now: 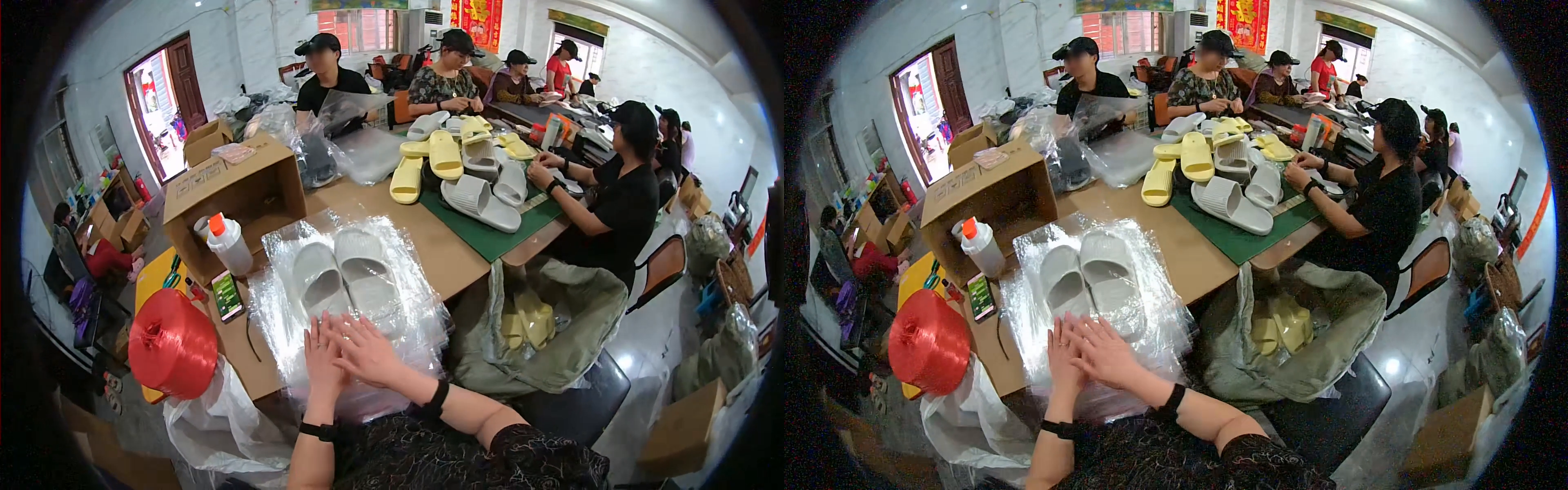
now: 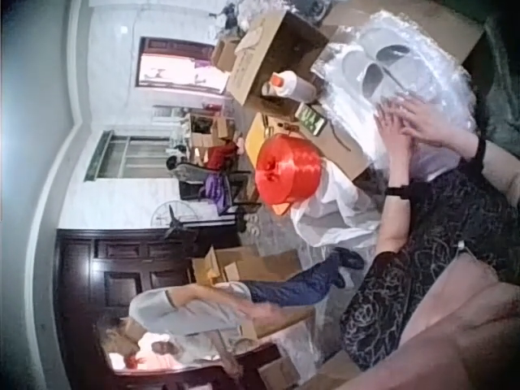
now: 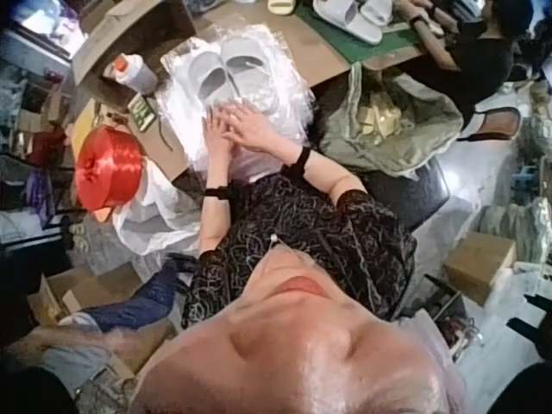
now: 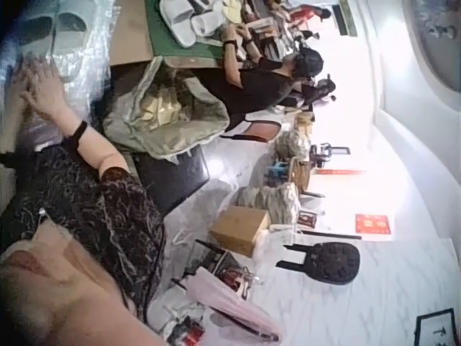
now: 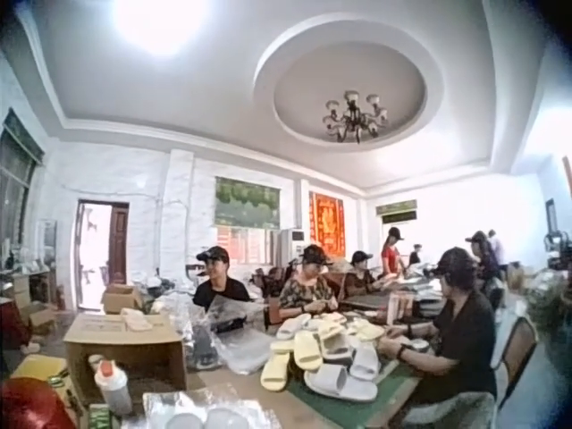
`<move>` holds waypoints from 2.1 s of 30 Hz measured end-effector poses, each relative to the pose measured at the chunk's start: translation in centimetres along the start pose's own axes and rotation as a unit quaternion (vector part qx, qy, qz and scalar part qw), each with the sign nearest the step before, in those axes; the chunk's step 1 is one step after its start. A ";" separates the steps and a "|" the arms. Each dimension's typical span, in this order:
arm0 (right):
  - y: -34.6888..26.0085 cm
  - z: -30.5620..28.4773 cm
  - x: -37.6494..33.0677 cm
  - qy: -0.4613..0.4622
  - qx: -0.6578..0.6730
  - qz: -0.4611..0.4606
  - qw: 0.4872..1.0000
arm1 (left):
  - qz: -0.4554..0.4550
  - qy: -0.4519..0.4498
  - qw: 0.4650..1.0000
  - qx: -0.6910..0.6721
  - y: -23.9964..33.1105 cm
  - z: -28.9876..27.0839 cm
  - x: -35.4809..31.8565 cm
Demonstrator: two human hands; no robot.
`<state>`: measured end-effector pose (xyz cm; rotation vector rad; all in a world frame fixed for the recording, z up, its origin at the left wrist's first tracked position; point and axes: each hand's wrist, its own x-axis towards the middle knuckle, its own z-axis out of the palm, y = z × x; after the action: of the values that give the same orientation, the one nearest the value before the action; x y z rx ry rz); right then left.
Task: Inspecting pairs of slippers and placing them on a stack for packing in a factory setting.
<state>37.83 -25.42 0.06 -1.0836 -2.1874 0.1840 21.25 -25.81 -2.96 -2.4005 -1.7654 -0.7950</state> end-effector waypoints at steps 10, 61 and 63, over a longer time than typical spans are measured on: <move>9.7 0.0 -2.8 0.096 -0.131 0.103 0.981 | -0.011 0.024 0.997 -0.066 0.2 -0.1 -0.1; 8.2 5.1 13.7 0.035 -0.146 0.227 0.962 | -0.056 0.119 0.991 -0.036 -0.8 1.5 -0.2; 8.7 4.9 14.0 0.036 -0.119 0.235 0.964 | -0.074 0.094 0.992 -0.035 -0.6 1.3 0.0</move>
<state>34.52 -8.57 0.03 -1.7110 -1.8880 0.0879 21.21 -25.18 -4.27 -2.1701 -1.8834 -1.0773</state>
